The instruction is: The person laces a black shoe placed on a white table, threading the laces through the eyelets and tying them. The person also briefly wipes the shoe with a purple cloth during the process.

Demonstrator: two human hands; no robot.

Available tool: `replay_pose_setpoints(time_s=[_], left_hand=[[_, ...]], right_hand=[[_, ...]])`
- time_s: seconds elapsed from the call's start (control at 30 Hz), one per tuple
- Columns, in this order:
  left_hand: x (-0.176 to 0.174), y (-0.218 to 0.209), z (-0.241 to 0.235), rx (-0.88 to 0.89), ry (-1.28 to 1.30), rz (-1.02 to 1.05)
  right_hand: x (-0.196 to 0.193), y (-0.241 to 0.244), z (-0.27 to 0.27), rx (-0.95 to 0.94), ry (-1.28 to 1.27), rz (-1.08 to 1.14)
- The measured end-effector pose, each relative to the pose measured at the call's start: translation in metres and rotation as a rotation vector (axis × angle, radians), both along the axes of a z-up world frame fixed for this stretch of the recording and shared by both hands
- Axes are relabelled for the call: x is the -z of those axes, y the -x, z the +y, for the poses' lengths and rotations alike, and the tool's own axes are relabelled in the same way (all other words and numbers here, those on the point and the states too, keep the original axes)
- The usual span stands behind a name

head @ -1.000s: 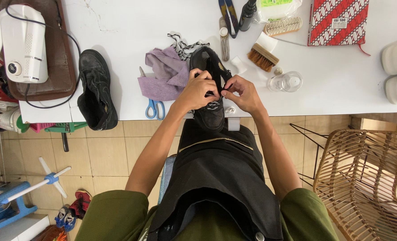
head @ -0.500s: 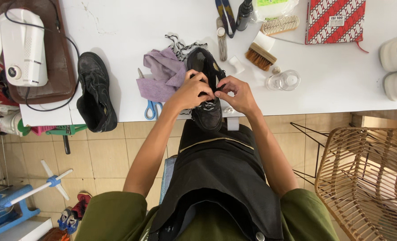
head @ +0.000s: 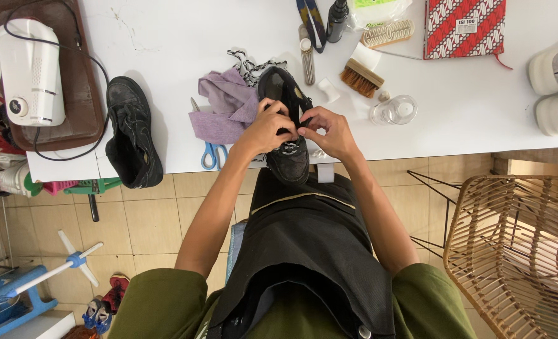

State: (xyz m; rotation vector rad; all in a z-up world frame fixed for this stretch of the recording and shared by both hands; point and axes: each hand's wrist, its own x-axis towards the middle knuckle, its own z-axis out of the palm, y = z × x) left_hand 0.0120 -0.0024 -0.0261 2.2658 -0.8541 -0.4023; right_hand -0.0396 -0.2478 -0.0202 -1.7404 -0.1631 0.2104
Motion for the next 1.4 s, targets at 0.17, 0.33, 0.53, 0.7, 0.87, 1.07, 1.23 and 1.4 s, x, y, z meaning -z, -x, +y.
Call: replay_pose_setpoints(time_s=[0.17, 0.33, 0.53, 0.7, 0.87, 1.07, 1.23, 1.4], left_hand=[[-0.003, -0.005, 0.005, 0.025, -0.016, -0.008], [0.012, 0.003, -0.003, -0.056, -0.003, -0.036], [0.024, 0.002, 0.004, -0.064, 0.049, -0.049], [-0.028, 0.005, 0.007, -0.026, 0.114, -0.073], [-0.074, 0.011, 0.014, -0.13, 0.27, -0.109], [-0.076, 0.017, -0.017, -0.171, 0.339, -0.203], [-0.108, -0.001, -0.026, 0.049, 0.272, -0.149], [-0.136, -0.048, -0.039, 0.335, 0.211, 0.195]], right_hand=[[0.002, -0.001, 0.0, -0.009, 0.055, -0.017], [0.005, 0.004, 0.001, 0.051, 0.014, -0.019], [-0.003, 0.014, 0.013, 0.156, -0.049, -0.013], [-0.017, 0.02, 0.018, 0.193, -0.044, -0.046], [-0.056, 0.042, 0.029, 0.299, -0.299, 0.086], [-0.015, 0.044, 0.051, 0.534, -0.653, 0.155], [0.0, 0.054, 0.044, 0.551, -0.731, 0.083], [-0.019, 0.058, 0.027, 0.609, -0.931, 0.055]])
